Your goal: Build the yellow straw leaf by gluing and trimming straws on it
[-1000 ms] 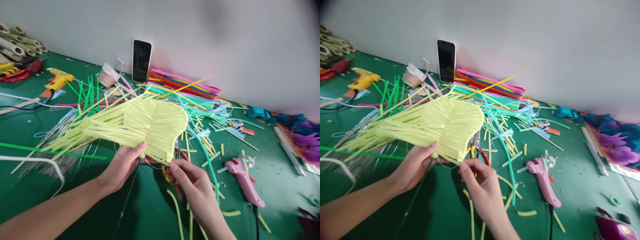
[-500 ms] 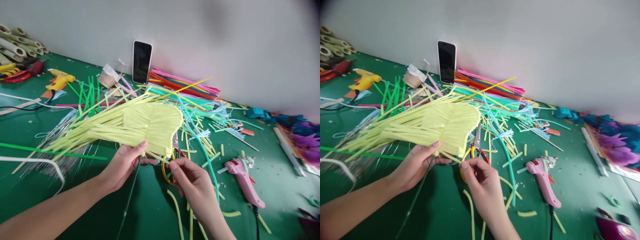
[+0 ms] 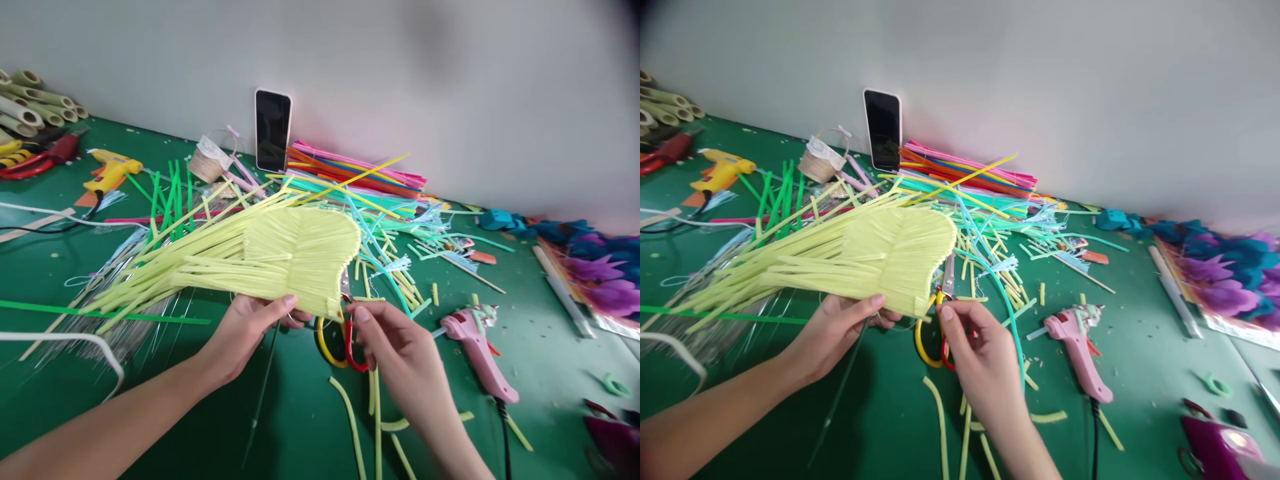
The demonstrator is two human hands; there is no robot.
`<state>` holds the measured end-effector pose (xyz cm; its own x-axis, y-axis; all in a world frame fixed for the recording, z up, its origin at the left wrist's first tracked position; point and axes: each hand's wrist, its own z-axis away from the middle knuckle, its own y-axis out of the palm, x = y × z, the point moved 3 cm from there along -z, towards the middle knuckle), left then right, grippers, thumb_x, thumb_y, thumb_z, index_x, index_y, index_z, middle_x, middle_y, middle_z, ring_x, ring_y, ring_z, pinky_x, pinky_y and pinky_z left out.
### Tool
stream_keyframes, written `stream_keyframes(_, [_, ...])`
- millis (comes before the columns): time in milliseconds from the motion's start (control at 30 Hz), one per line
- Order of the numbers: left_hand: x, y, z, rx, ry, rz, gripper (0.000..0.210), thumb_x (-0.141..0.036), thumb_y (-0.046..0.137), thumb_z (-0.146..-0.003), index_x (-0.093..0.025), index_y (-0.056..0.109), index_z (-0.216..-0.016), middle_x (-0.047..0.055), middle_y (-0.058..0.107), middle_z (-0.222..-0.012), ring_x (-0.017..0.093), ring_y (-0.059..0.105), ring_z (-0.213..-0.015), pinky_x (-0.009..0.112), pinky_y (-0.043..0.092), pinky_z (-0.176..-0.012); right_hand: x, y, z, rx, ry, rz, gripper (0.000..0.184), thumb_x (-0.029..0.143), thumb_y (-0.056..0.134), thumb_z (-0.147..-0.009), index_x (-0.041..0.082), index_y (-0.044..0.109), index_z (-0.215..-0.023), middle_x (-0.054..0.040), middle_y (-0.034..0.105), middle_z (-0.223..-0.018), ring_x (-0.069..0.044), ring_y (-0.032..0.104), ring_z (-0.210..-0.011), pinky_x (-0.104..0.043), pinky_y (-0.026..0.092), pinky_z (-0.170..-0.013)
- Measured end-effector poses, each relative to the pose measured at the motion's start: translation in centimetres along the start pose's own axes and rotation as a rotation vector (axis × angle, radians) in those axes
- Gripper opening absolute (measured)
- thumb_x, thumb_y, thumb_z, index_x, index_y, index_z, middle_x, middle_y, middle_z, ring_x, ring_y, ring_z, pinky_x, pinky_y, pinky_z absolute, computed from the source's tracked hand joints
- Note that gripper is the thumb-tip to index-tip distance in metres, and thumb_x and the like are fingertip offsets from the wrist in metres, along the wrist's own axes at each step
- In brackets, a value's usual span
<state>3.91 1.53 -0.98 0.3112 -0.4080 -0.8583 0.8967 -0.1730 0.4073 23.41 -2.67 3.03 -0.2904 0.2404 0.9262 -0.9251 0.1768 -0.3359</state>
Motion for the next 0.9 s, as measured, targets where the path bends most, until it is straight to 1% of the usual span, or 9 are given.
stream_keyframes(67, [-0.2, 0.0, -0.1, -0.027, -0.004, 0.029, 0.015, -0.031, 0.075, -0.083, -0.017, 0.078, -0.088, 0.006, 0.079, -0.083, 0.020, 0.073, -0.081, 0.028, 0.058, -0.073, 0.4, -1.9, -0.3, -0.074, -0.021, 0.127, 0.038, 0.055, 0.063, -0.085, 0.019, 0.072, -0.095, -0.0002, 0.060, -0.065, -0.012, 0.049, -0.050, -0.023, 0.040, -0.045])
stream_keyframes(167, [-0.3, 0.0, -0.3, -0.021, 0.011, 0.052, 0.016, -0.030, 0.075, -0.082, -0.018, 0.078, -0.093, 0.007, 0.079, -0.097, 0.022, 0.072, -0.092, 0.030, 0.057, -0.079, 0.1, -6.5, -0.8, -0.225, -0.018, 0.395, 0.045, 0.061, 0.058, -0.084, 0.023, 0.072, -0.104, -0.0050, 0.069, -0.079, -0.017, 0.056, -0.056, -0.027, 0.044, -0.049])
stream_keyframes(267, [-0.4, -0.1, -0.3, -0.030, 0.027, 0.051, 0.017, -0.028, 0.079, -0.079, -0.019, 0.077, -0.092, 0.007, 0.078, -0.099, 0.021, 0.071, -0.089, 0.030, 0.057, -0.076, -1.4, -11.5, -1.0, -0.275, 0.028, 0.899, 0.048, 0.061, 0.056, -0.083, 0.024, 0.069, -0.110, -0.0139, 0.073, -0.095, -0.030, 0.069, -0.072, -0.042, 0.051, -0.064])
stream_keyframes(333, [-0.4, -0.2, -0.3, -0.054, 0.030, 0.053, 0.015, -0.026, 0.082, -0.075, -0.019, 0.076, -0.087, 0.004, 0.077, -0.087, 0.017, 0.069, -0.079, 0.028, 0.056, -0.072, -2.6, -14.2, -0.8, -0.316, 0.093, 1.223, 0.065, 0.060, 0.048, -0.087, 0.006, 0.065, -0.120, -0.0318, 0.070, -0.103, -0.046, 0.067, -0.096, -0.054, 0.049, -0.076])
stream_keyframes(400, [-0.4, -0.2, -0.4, -0.064, 0.028, 0.057, 0.014, -0.023, 0.084, -0.072, -0.020, 0.076, -0.084, 0.001, 0.074, -0.078, 0.015, 0.066, -0.074, 0.026, 0.055, -0.069, -3.8, -15.7, -0.7, -0.281, 0.195, 1.344, 0.078, 0.060, 0.046, -0.088, -0.008, 0.060, -0.123, -0.0410, 0.066, -0.107, -0.053, 0.063, -0.106, -0.057, 0.047, -0.082])
stream_keyframes(467, [-0.3, -0.2, -0.5, -0.060, 0.030, 0.059, 0.012, -0.021, 0.083, -0.073, -0.020, 0.076, -0.082, 0.000, 0.074, -0.077, 0.014, 0.066, -0.074, 0.025, 0.055, -0.071, -4.6, -16.2, -0.8, -0.228, 0.274, 1.367, 0.080, 0.057, 0.044, -0.089, -0.012, 0.057, -0.127, -0.0416, 0.064, -0.113, -0.052, 0.062, -0.112, -0.055, 0.046, -0.087])
stream_keyframes(600, [0.0, -0.3, -0.7, -0.046, 0.038, 0.050, 0.011, -0.023, 0.081, -0.076, -0.021, 0.076, -0.087, 0.000, 0.074, -0.080, 0.015, 0.067, -0.078, 0.026, 0.055, -0.074, -5.8, -15.1, -1.9, -0.111, 0.320, 1.365, 0.061, 0.046, 0.044, -0.088, -0.001, 0.062, -0.123, -0.0340, 0.067, -0.114, -0.045, 0.066, -0.107, -0.048, 0.049, -0.085])
stream_keyframes(800, [-0.1, -0.4, -0.6, -0.078, -0.011, 0.011, 0.012, -0.029, 0.081, -0.076, -0.019, 0.077, -0.081, 0.003, 0.075, -0.077, 0.018, 0.068, -0.079, 0.029, 0.055, -0.077, -6.9, -15.0, -2.2, -0.196, 0.419, 1.267, 0.050, 0.052, 0.053, -0.081, 0.012, 0.066, -0.108, -0.0224, 0.072, -0.086, -0.042, 0.070, -0.081, -0.044, 0.051, -0.067])
stream_keyframes(900, [-0.1, -0.4, -0.6, -0.088, 0.003, 0.013, 0.012, -0.028, 0.080, -0.077, -0.020, 0.077, -0.085, 0.003, 0.076, -0.081, 0.019, 0.069, -0.083, 0.029, 0.055, -0.077, -7.2, -16.1, -1.4, -0.280, 0.334, 1.187, 0.044, 0.056, 0.054, -0.080, 0.017, 0.068, -0.095, -0.0170, 0.068, -0.066, -0.043, 0.067, -0.065, -0.047, 0.049, -0.059])
